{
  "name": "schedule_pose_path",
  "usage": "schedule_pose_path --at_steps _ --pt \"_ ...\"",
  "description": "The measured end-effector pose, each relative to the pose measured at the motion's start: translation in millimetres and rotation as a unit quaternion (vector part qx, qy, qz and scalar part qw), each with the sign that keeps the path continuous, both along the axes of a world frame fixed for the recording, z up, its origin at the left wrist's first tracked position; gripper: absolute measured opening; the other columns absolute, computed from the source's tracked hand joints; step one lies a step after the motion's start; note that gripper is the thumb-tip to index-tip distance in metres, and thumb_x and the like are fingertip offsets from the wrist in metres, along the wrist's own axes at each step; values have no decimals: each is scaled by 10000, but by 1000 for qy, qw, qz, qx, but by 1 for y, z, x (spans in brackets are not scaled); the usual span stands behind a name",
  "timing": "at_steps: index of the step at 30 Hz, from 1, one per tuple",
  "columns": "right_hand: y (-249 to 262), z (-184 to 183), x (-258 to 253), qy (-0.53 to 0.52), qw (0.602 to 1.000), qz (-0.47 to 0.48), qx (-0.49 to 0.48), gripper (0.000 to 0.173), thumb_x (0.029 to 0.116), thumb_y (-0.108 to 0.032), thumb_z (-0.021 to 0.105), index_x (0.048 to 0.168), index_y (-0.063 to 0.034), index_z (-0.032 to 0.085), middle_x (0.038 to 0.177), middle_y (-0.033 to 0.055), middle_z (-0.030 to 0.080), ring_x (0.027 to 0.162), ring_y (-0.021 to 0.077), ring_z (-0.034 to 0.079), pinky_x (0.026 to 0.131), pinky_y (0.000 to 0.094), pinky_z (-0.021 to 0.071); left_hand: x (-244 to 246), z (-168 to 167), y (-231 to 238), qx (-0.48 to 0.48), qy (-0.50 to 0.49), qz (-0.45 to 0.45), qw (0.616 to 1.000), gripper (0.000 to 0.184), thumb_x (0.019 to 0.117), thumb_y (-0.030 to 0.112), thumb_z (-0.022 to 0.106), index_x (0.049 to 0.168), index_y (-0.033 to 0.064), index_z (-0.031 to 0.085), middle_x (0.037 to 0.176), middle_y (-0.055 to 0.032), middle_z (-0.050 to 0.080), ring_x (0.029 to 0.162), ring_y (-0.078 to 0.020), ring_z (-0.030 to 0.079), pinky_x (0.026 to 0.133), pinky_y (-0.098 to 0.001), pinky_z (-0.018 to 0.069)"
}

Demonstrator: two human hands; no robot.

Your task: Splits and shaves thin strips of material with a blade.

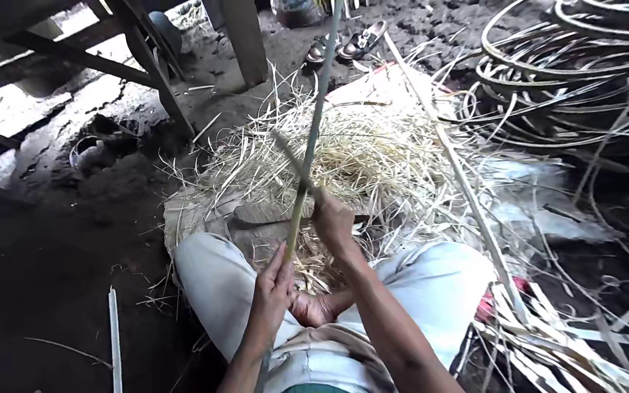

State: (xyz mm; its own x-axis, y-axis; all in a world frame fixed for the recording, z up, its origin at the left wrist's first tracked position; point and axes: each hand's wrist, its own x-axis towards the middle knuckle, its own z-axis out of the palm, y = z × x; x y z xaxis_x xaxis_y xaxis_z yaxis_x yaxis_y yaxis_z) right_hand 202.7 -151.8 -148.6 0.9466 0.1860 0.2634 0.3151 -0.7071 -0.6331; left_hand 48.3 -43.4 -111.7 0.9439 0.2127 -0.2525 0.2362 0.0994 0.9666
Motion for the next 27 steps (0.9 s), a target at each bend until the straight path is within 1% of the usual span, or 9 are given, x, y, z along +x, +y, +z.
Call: schedule_pose_path --at_steps 2,7,11,14,17,20,22,24,27 --pt "-8 8 27 90 994 -56 12 309 1016 -39 492 1295 -14 624 961 285 707 863 516 691 714 683 508 -9 -4 -3 19 12 -26 999 503 1060 103 476 1538 -25 382 658 79 437 487 -6 371 447 -182 340" --pt "-10 -19 -24 -63 998 -9 24 209 924 15 621 1120 38 690 770 223 699 642 430 697 539 579 532 -13 -17 -4 150 8 -24 988 497 1029 115 573 1490 -37 463 727 10 577 507 5 394 480 -187 365" --pt "-33 -1 24 121 990 -73 12 305 1031 -65 503 1305 2 617 970 314 701 901 538 687 752 706 502 -65 -18 0 172 44 -44 983 471 1009 83 579 1459 -37 508 772 -16 625 531 16 418 512 -179 397" --pt "-57 -7 50 209 965 -82 139 374 1036 -49 473 1391 -41 590 1024 255 687 909 401 673 822 586 512 -96 -29 8 187 54 -75 978 470 986 60 601 1438 -48 530 763 -26 652 535 13 460 530 -175 430" --pt "-68 -29 22 305 853 -6 423 209 1065 -168 471 1216 -121 608 599 -48 480 462 48 452 467 221 447 -94 -28 30 286 66 -156 943 452 988 188 642 1402 11 606 1148 -109 738 1071 -183 692 989 -391 534" --pt "-66 -14 -6 358 764 40 535 196 1060 -106 425 1125 -73 607 530 -71 443 424 31 427 448 199 437 -38 -17 19 321 -13 -145 936 506 1001 195 615 1445 -36 537 1362 -214 629 1279 -327 591 1103 -494 441" --pt "-58 -4 -14 339 780 50 523 219 1059 -83 415 1173 -48 598 536 -69 440 428 28 429 456 197 441 12 -8 -4 288 -35 -136 947 594 1021 196 601 1529 -39 405 1331 -189 641 1095 -214 680 954 -363 552" --pt "-49 1 -19 268 865 22 423 237 1048 -67 458 1231 -35 606 593 -24 484 472 58 458 492 230 452 52 -8 -29 234 -31 -107 966 535 1043 170 587 1524 -2 430 997 -104 684 658 -90 601 603 -252 524" --pt "-37 -6 -33 62 982 -58 170 263 975 -31 579 1217 33 661 810 195 701 707 357 692 660 554 551 78 -6 -48 260 -47 -78 961 373 1060 142 544 1397 -10 591 1001 -115 708 719 -80 598 687 -256 509"
